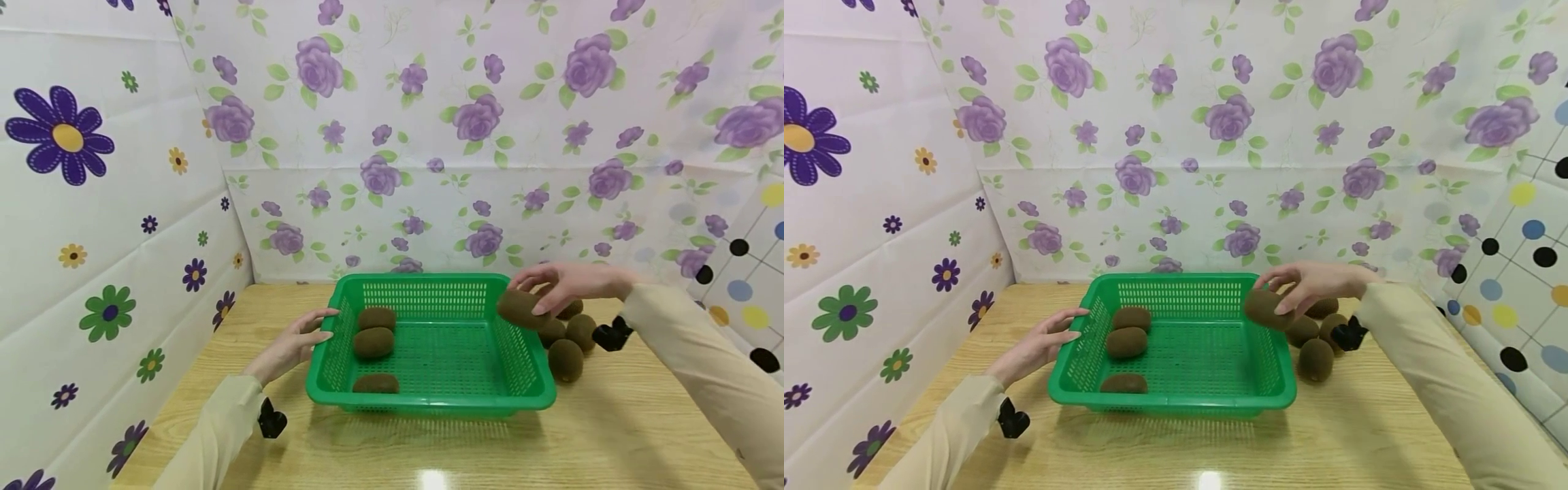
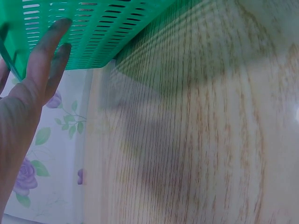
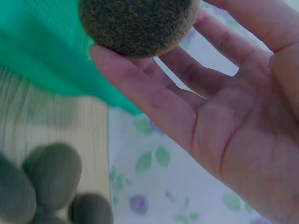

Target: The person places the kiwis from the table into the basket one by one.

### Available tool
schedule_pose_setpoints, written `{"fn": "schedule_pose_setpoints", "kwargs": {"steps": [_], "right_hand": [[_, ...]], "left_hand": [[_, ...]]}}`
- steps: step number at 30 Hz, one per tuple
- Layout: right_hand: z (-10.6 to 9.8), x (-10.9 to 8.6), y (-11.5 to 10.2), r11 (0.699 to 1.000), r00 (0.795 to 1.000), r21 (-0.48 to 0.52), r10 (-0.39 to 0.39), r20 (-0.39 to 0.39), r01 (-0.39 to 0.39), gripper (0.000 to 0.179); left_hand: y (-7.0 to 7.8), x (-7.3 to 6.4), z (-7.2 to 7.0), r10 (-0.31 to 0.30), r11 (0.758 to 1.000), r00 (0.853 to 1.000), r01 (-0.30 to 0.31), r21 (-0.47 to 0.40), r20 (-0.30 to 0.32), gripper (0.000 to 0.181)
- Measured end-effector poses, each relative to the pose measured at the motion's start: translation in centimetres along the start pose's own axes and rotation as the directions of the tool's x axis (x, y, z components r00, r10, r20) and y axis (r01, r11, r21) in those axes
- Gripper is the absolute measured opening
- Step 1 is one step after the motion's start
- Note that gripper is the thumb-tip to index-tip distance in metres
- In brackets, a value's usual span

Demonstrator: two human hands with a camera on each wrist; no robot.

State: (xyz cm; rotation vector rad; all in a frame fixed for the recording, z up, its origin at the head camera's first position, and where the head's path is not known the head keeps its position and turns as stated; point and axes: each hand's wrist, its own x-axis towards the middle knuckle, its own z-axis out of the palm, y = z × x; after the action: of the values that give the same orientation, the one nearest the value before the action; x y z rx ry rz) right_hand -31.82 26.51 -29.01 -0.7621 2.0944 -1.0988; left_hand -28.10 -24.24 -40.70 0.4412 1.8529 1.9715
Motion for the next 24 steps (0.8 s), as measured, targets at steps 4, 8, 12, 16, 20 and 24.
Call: {"fn": "schedule_pose_setpoints", "kwargs": {"steps": [4,8,12,16,20,24], "right_hand": [[0.6,2.0,-1.3,0.999,1.000,-0.019,0.028,0.006,-0.028,0.053],[1.3,3.9,-2.1,0.998,0.998,-0.017,0.055,0.022,-0.055,0.055],[2.1,6.0,-2.3,0.999,0.998,0.004,0.046,0.029,-0.047,0.056],[3.1,8.1,-2.4,0.999,0.999,-0.011,0.030,-0.011,-0.030,0.056],[4.2,9.9,-2.4,1.000,0.999,-0.007,0.009,-0.042,-0.009,0.055],[5.2,11.7,-1.8,0.999,0.998,-0.007,-0.038,-0.053,0.038,0.053]], "left_hand": [[0.0,0.0,0.0,0.007,1.000,1.000,-0.007,-0.002,0.007,0.050],[0.0,0.0,0.0,0.003,1.000,1.000,-0.003,-0.002,0.001,0.050],[0.1,0.1,0.0,0.002,1.000,1.000,-0.002,-0.002,-0.001,0.050],[0.1,0.1,0.0,-0.001,1.000,1.000,0.000,-0.008,-0.003,0.051],[0.1,0.1,0.0,0.001,1.000,1.000,-0.001,-0.006,-0.005,0.051],[0.0,0.0,-0.1,0.001,1.000,1.000,-0.001,-0.009,-0.009,0.049]]}}
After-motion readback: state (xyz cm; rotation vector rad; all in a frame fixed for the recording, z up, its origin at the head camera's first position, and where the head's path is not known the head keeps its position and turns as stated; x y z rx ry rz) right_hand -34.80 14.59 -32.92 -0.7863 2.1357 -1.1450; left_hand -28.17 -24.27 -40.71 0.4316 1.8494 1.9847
